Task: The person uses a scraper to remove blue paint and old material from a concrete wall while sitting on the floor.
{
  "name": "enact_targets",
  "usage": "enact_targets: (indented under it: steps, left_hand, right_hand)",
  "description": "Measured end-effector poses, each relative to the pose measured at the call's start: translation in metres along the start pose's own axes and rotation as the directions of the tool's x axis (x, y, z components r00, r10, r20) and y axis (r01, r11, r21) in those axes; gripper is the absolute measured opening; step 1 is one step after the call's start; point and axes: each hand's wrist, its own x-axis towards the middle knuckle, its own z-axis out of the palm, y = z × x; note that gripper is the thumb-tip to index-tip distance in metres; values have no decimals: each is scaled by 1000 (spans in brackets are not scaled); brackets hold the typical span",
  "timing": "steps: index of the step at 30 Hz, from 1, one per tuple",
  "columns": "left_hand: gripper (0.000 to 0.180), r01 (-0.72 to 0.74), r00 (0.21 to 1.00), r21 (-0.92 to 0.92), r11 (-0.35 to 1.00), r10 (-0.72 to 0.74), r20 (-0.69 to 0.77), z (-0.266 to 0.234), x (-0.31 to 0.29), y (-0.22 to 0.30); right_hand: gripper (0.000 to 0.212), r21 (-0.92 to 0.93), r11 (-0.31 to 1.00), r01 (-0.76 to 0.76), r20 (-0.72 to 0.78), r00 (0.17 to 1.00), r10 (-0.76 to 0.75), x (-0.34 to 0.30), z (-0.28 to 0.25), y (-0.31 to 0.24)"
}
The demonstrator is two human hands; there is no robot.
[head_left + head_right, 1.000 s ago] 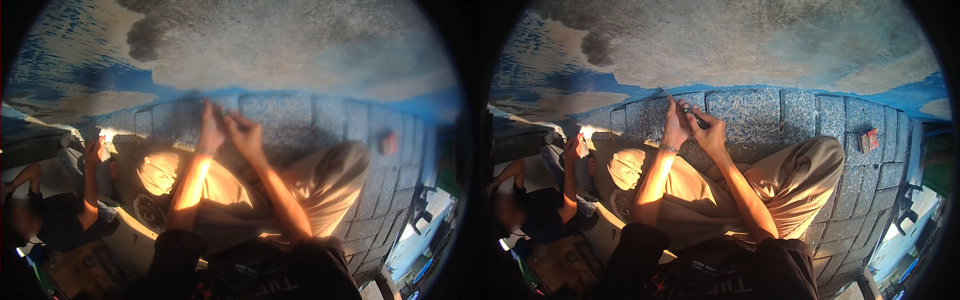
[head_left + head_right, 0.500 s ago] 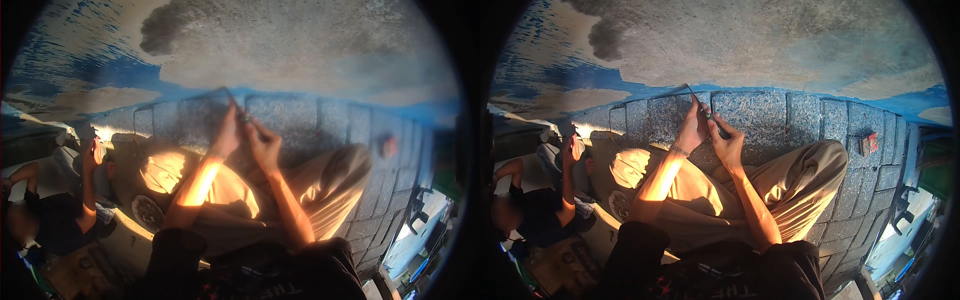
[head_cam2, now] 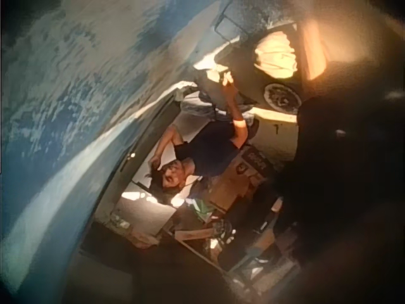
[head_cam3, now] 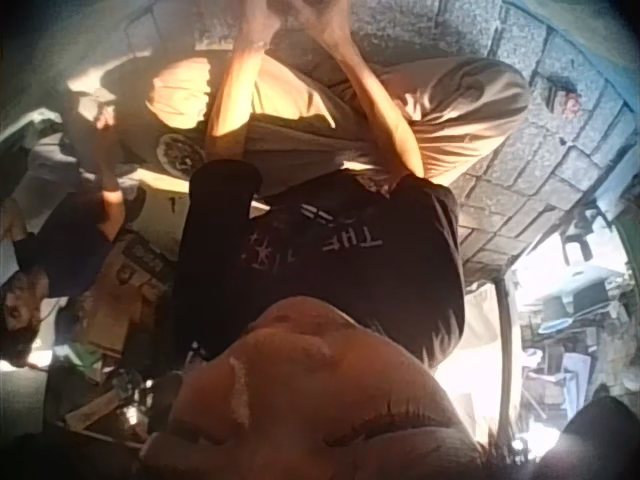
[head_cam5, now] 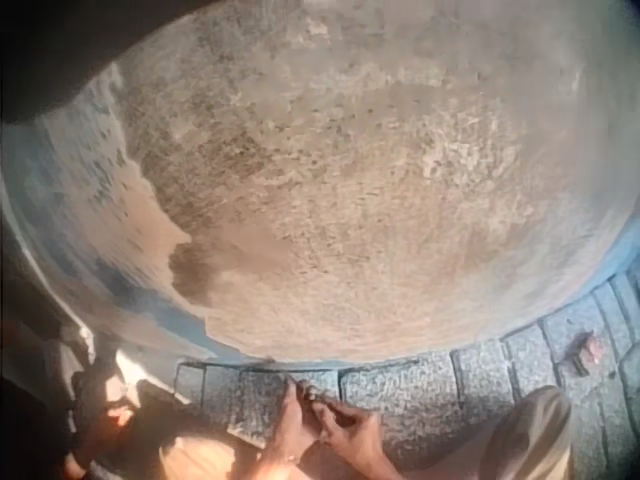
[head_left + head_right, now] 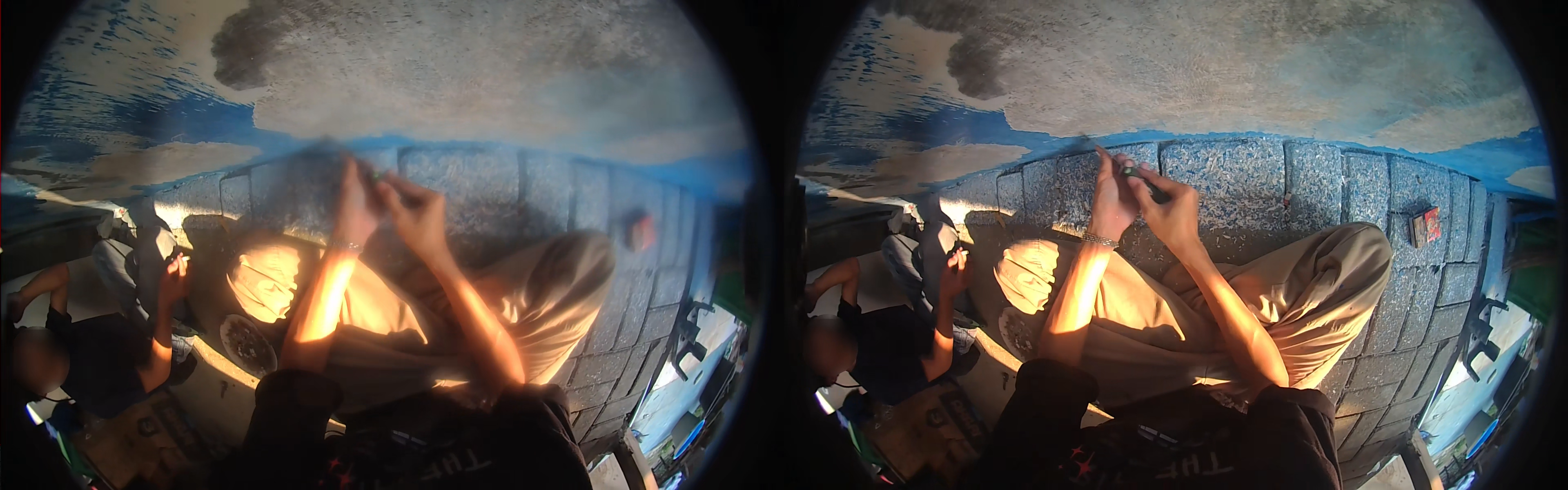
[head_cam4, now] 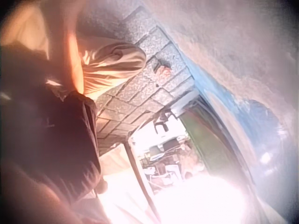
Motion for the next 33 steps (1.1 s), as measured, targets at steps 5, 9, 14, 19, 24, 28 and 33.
enact_targets:
  steps: [5,9,14,19,24,28,33]
  left_hand:
    - [46,-219,975,-20,976,217,-47,0,-7,22]
    - [46,-165,984,24,986,166,-59,-2,-10,11]
    - [45,-5,998,106,994,-2,68,7,-6,-14]
    - [45,-46,999,77,996,44,18,-4,-5,-3]
    - [43,-94,996,23,995,94,4,-1,3,2]
    - [43,-121,993,-27,992,121,-13,1,1,2]
    - [39,-129,991,-1,992,129,33,-21,-2,15]
  right_hand:
    - [29,-27,999,16,133,991,-13,7,24,-1]
    - [31,24,1000,19,115,993,-21,-4,14,1]
    - [31,-24,995,93,-48,994,-94,-11,-16,22]
    - [31,-64,996,55,4,998,-55,-14,1,11]
    - [30,48,998,-42,26,999,41,2,7,12]
    - [30,-30,999,36,8,999,-36,5,8,18]
    - [30,-69,997,-29,54,998,33,-15,18,-7]
